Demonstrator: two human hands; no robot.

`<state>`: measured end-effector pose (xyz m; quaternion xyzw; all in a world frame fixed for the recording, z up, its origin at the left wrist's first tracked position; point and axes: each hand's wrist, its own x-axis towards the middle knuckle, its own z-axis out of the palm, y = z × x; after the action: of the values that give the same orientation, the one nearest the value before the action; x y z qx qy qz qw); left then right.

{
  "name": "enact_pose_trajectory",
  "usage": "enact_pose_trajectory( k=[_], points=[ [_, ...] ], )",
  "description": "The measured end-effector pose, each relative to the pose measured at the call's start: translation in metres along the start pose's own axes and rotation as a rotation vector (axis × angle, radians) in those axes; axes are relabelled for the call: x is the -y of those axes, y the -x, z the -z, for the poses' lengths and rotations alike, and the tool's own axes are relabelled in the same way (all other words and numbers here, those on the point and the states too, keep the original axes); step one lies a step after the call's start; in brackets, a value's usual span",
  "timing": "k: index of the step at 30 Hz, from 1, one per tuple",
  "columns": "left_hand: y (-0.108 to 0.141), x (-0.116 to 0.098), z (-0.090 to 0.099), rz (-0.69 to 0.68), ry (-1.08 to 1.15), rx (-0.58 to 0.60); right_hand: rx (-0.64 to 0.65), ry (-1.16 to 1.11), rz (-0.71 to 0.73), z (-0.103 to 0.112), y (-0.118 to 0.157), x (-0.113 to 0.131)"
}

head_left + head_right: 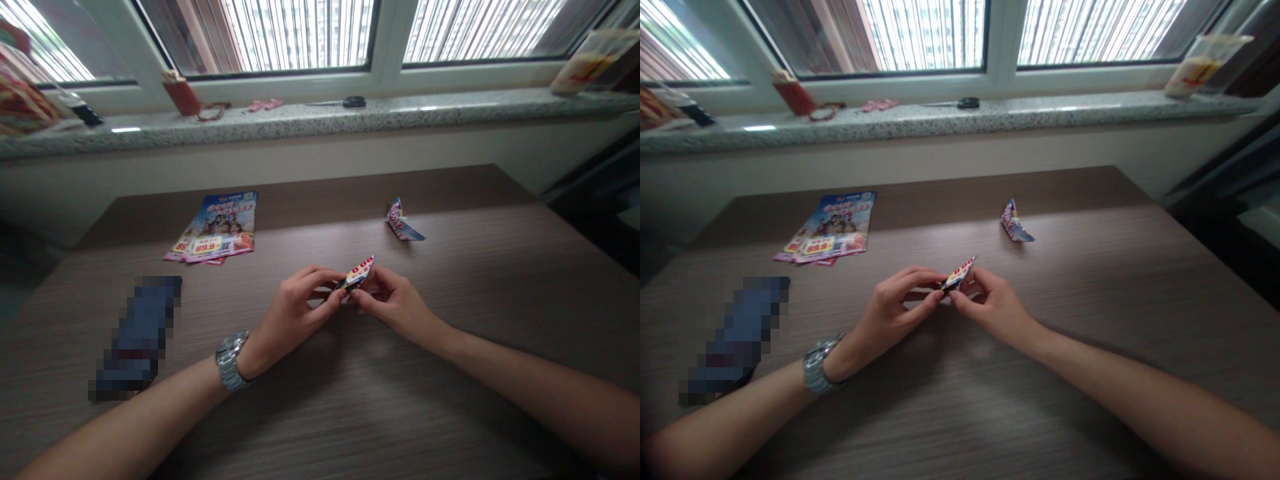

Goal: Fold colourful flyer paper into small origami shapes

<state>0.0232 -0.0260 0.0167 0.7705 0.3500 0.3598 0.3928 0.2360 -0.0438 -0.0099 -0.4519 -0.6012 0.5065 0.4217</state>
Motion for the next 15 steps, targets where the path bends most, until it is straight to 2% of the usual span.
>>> enact_pose_trajectory(
  k=[6,15],
  points=[
    [0.001,-0.0027,-0.0008,0.027,0.005,0.01,0.023,-0.119,-0.087,-0.003,-0.001,0.0045],
    [-0.0009,-0.0065,-0.0009,0.006,-0.058,-0.02,-0.002,-0.272,-0.114,-0.0057,-0.0037,0.0015]
  ],
)
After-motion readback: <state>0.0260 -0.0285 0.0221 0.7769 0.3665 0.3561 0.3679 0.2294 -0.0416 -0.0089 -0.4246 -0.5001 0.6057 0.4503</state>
